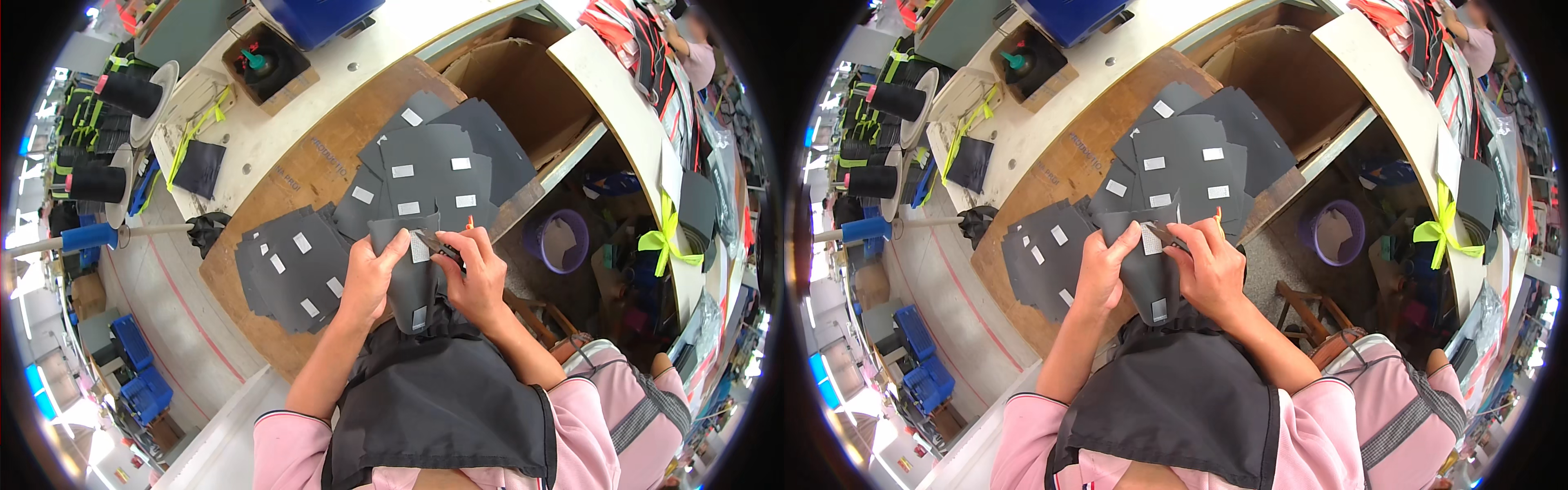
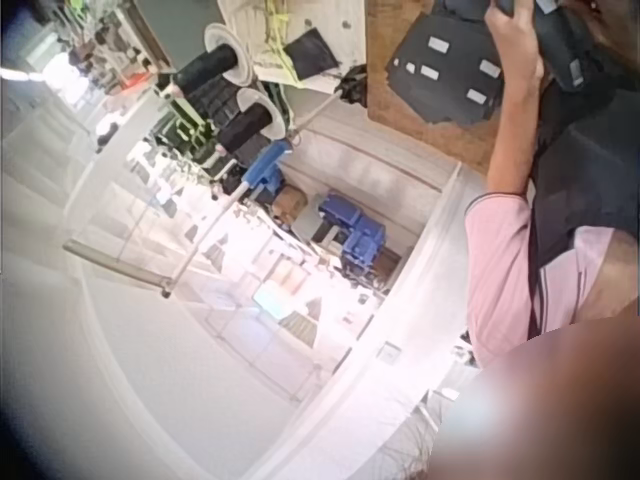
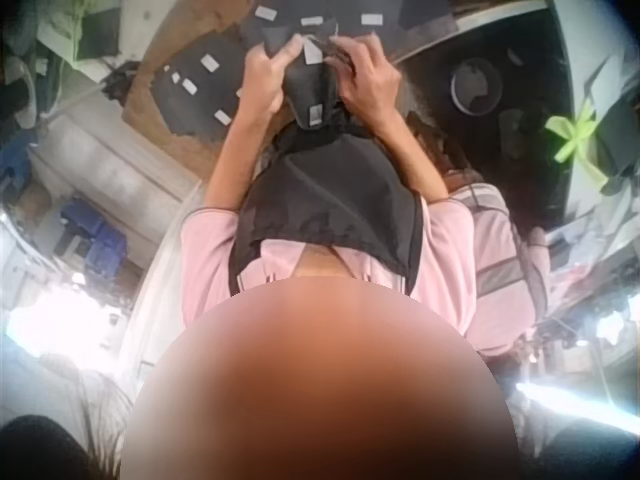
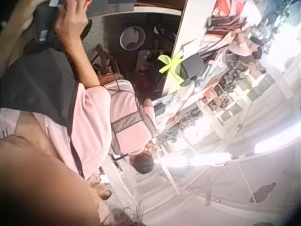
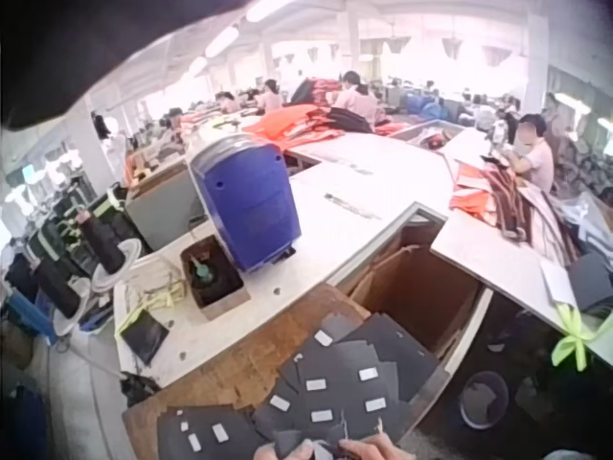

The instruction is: Clean fabric pieces by removing excess threads or markers.

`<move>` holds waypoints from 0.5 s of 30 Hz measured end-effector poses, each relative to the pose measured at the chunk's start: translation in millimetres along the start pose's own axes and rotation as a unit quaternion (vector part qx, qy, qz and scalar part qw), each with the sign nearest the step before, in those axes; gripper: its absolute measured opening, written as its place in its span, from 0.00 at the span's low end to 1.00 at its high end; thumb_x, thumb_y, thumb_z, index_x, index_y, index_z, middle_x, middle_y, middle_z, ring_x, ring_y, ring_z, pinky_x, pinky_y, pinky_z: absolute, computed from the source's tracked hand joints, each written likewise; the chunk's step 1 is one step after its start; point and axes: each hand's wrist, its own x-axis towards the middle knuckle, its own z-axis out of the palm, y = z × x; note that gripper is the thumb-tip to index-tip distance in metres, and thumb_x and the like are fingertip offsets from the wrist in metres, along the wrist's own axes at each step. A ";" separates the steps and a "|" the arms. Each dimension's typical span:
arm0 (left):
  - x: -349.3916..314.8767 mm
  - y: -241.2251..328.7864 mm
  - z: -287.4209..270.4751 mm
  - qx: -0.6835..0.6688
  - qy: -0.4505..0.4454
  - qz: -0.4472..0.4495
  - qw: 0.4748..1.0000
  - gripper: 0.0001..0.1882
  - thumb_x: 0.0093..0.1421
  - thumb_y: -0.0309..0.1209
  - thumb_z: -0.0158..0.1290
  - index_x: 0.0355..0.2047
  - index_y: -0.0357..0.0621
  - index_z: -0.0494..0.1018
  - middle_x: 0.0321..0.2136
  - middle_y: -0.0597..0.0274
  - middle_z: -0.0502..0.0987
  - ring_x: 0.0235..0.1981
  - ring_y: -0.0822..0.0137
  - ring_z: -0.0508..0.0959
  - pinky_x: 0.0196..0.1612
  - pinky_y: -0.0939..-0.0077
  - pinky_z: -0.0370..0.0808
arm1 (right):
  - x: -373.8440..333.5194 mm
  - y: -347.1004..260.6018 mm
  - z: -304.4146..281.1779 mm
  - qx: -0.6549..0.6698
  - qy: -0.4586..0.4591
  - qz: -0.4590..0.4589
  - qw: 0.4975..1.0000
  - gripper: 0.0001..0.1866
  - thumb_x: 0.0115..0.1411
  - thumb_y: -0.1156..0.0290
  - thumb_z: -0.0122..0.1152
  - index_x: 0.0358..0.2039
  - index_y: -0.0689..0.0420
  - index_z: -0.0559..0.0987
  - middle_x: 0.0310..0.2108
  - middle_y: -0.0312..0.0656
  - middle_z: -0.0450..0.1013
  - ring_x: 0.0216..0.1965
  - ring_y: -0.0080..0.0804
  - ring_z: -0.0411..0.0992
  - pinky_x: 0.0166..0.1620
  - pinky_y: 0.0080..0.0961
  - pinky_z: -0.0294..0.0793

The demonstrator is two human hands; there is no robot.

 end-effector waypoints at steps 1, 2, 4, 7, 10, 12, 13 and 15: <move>-0.7 -0.6 0.3 0.000 -0.001 -0.001 1.000 0.14 0.60 0.35 0.53 0.37 0.34 0.72 0.33 0.61 0.76 0.34 0.74 0.74 0.39 0.78 0.71 | -0.6 1.7 0.3 -0.001 0.001 0.001 1.000 0.17 0.45 0.80 0.66 0.38 0.58 0.75 0.30 0.42 0.69 0.23 0.32 0.70 0.24 0.24 0.70; -1.4 -1.1 0.7 0.000 -0.005 0.005 1.000 0.13 0.60 0.35 0.53 0.37 0.34 0.72 0.33 0.61 0.76 0.33 0.74 0.74 0.38 0.78 0.72 | -1.0 4.4 0.9 -0.010 0.011 -0.022 1.000 0.17 0.46 0.80 0.66 0.38 0.58 0.75 0.29 0.42 0.70 0.23 0.32 0.70 0.25 0.24 0.70; -1.6 -1.7 -1.1 0.001 -0.008 0.011 1.000 0.13 0.60 0.34 0.52 0.36 0.34 0.73 0.32 0.61 0.76 0.33 0.75 0.74 0.37 0.78 0.72 | -1.5 5.1 0.4 -0.018 0.020 -0.045 0.999 0.16 0.46 0.80 0.66 0.37 0.59 0.75 0.29 0.42 0.70 0.23 0.32 0.71 0.25 0.24 0.71; -0.1 -2.2 -5.7 0.006 -0.007 0.005 1.000 0.12 0.59 0.32 0.54 0.37 0.35 0.73 0.32 0.62 0.76 0.33 0.74 0.75 0.39 0.78 0.72 | -1.5 -2.3 -4.8 0.015 0.012 -0.022 1.000 0.16 0.45 0.81 0.65 0.37 0.59 0.76 0.28 0.43 0.70 0.24 0.32 0.71 0.28 0.24 0.72; -1.9 1.1 -3.2 0.010 -0.004 0.023 1.000 0.12 0.60 0.33 0.53 0.35 0.35 0.73 0.31 0.62 0.76 0.32 0.76 0.74 0.36 0.79 0.72 | -1.0 -7.1 -8.0 0.016 0.004 0.002 1.000 0.17 0.45 0.82 0.65 0.38 0.59 0.75 0.27 0.42 0.70 0.24 0.32 0.71 0.30 0.23 0.73; -3.6 3.5 -1.1 0.002 -0.006 0.021 1.000 0.11 0.60 0.33 0.53 0.35 0.35 0.74 0.31 0.63 0.76 0.32 0.76 0.74 0.36 0.80 0.72 | 0.2 -4.4 -5.3 0.017 -0.008 -0.004 1.000 0.17 0.45 0.82 0.65 0.38 0.60 0.75 0.27 0.42 0.70 0.22 0.33 0.70 0.35 0.23 0.74; -4.0 3.3 -1.7 0.002 -0.006 0.022 1.000 0.11 0.60 0.33 0.53 0.35 0.35 0.74 0.31 0.63 0.76 0.32 0.76 0.74 0.36 0.80 0.72 | -1.5 -3.5 -4.6 0.016 -0.008 -0.004 1.000 0.17 0.45 0.82 0.65 0.38 0.60 0.75 0.27 0.42 0.70 0.22 0.33 0.70 0.35 0.23 0.74; -4.3 2.2 -4.7 0.017 0.000 0.014 1.000 0.11 0.60 0.33 0.53 0.35 0.35 0.74 0.31 0.64 0.77 0.32 0.76 0.74 0.37 0.80 0.72 | -5.3 -1.3 -4.1 0.027 -0.005 0.033 0.999 0.15 0.46 0.83 0.63 0.37 0.61 0.75 0.30 0.44 0.70 0.26 0.33 0.70 0.40 0.25 0.73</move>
